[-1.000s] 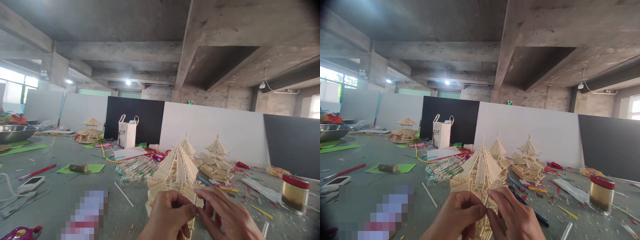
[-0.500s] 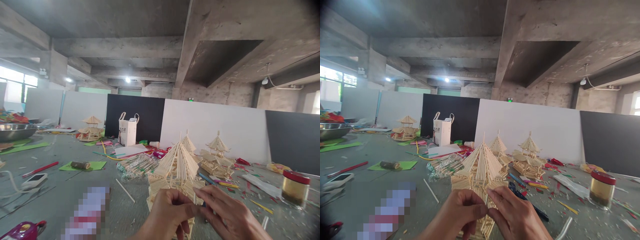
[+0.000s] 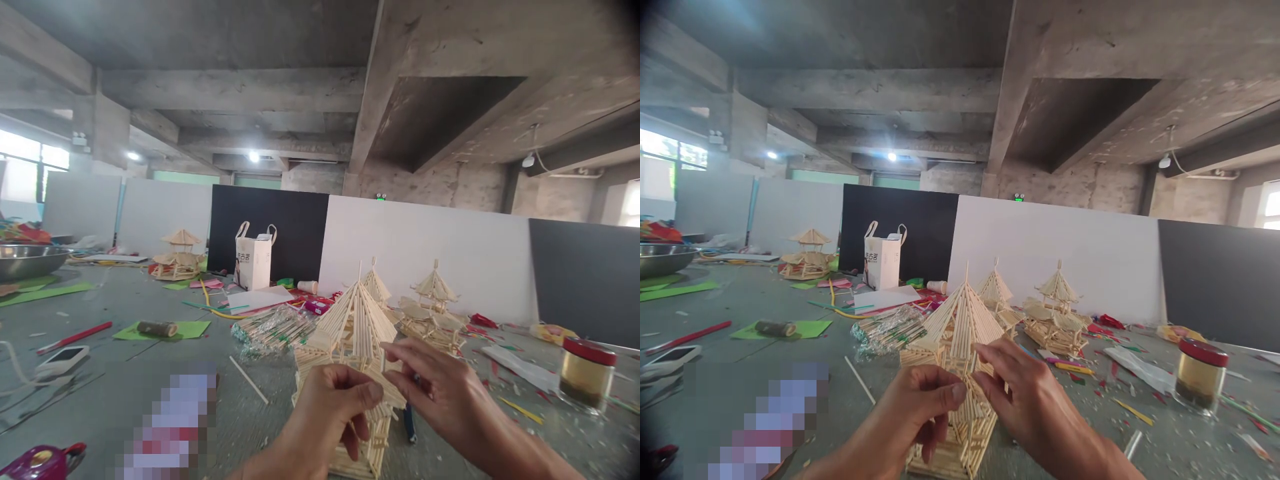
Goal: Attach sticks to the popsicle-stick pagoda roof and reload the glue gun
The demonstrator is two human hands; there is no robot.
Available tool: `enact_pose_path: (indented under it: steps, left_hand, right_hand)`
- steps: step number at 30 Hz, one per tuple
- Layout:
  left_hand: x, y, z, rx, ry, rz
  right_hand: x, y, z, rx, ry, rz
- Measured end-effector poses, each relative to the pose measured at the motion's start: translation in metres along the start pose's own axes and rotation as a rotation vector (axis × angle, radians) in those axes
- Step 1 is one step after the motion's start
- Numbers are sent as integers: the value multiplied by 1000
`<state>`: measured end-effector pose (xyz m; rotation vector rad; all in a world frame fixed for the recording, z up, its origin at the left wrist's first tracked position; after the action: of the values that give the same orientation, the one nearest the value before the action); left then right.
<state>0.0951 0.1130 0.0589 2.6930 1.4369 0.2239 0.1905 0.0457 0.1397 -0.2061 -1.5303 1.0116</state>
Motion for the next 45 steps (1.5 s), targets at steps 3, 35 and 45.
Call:
enact_pose_path:
  steps: [3,35,45]
  left_hand:
    - [4,-5,2,13,-7,-10]
    - [-2,-25,-32,121,104,-50]
    - [2,-31,-38,146,113,-74]
  right_hand:
    - [12,-1,-6,-2,-26,-14]
    - [13,11,18,-508,-295,-64]
    - [13,14,19,-412,-260,-20]
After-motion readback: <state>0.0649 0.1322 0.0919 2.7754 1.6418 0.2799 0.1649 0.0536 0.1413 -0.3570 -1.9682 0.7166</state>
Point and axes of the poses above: each hand's wrist, its own x-axis towards the middle knuckle, its own y-axis out of the palm, z = x × y, the point moved 9 cm from there along x, towards the middle knuckle, and after that the axes turned 1 degree about y, right-handed, at the moved point
